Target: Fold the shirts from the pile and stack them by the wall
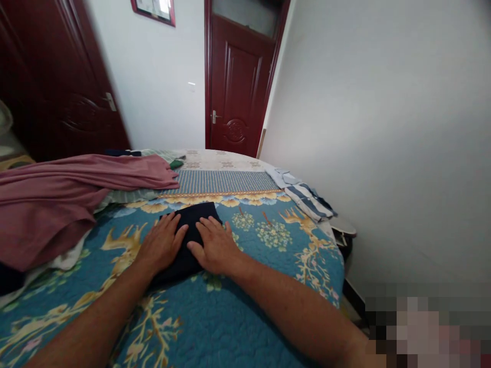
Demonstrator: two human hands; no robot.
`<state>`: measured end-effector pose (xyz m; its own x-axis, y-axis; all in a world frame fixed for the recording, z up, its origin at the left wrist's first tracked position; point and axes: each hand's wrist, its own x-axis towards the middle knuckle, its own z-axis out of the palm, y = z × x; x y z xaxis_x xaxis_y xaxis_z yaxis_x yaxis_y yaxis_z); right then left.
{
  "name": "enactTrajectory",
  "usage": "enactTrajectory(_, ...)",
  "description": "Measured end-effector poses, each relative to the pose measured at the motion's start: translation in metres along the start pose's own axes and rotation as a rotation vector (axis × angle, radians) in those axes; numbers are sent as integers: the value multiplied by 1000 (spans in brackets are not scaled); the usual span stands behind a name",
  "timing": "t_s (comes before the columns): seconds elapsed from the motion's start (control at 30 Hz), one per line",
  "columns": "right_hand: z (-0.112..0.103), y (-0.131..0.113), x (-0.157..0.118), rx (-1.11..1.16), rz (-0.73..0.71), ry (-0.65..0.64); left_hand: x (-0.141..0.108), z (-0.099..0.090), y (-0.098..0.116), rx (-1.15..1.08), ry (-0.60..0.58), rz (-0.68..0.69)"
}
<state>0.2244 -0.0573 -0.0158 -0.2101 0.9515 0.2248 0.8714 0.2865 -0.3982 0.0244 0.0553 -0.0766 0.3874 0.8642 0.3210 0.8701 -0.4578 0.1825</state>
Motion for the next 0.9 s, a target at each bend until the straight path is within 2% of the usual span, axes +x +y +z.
enactTrajectory(0.13,-9,2,29,17,24,75,-1,4,-2,28,27,-8)
enactTrajectory(0.3,0,17,73,26,104,-82,-1,5,0,56,7,-17)
enactTrajectory(0.37,7,23,82,4,139,-87,-1,5,0,55,15,-42)
enactTrajectory(0.53,16,29,80,-8,119,11,0,3,1,41,2,-78)
enactTrajectory(0.73,21,33,69,26,96,139,-9,-17,21,43,-22,-112)
enactTrajectory(0.9,28,40,57,18,79,174,-29,-30,36,54,42,-35)
